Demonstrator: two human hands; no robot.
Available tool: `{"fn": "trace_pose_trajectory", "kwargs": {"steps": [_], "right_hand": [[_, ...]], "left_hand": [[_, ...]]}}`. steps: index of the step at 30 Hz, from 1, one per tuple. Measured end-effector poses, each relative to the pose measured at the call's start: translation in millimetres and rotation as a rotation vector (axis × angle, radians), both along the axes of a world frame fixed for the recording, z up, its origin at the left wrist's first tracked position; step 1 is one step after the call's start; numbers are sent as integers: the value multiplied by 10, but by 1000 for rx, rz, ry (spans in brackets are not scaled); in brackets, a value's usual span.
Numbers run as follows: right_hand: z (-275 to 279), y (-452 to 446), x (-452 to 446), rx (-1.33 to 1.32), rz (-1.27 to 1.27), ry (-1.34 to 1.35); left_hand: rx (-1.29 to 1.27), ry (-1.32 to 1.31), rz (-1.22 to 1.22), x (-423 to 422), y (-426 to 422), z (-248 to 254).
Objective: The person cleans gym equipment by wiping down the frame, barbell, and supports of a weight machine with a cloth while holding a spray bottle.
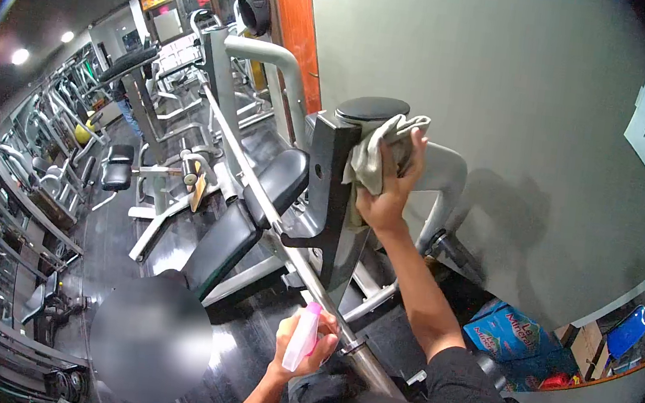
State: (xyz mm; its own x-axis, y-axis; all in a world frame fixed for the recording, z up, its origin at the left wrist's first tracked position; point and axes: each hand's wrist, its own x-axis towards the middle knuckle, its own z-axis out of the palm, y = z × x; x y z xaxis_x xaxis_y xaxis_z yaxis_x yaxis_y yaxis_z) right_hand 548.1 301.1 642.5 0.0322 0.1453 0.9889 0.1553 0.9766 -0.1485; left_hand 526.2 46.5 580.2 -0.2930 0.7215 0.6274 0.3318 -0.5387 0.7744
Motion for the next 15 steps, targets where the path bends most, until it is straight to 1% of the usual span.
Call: {"fn": "trace_pose_trajectory", "kwargs": {"steps": [1,3,4,6,8,10,11,12,13,14,15], "right_hand": [[-23,-18,-40,6,-4,2],[-126,-127,-67,-135,205,32],[-301,-118,-72,-134,204,30],[-854,-69,-52,-67,26,-144],[-1265,-186,99,-110,23,-330],[-1589,-354,185,-131,129,-325],[-1662,-479,289,-132,127,-329],[-1685,-590,406,-265,233,-363],[-1726,-694,495,-400,339,-395],[-1824,-770,547,-399,335,-393],[-1900,-812,575,-590,472,-290]], "left_hand": [[-25,-34,-23,1,8,-1],[-22,-53,-47,-14,29,2],[-25,-77,-67,-17,33,-2],[-42,-90,-74,-37,62,11],[-45,-100,-80,-82,150,32],[-17,169,122,-116,223,23],[-63,37,111,-73,263,27],[-59,37,109,-63,284,2],[-149,-31,100,-65,301,-56],[-238,-97,89,-75,320,-114],[-227,-86,66,-99,347,-162]]}}
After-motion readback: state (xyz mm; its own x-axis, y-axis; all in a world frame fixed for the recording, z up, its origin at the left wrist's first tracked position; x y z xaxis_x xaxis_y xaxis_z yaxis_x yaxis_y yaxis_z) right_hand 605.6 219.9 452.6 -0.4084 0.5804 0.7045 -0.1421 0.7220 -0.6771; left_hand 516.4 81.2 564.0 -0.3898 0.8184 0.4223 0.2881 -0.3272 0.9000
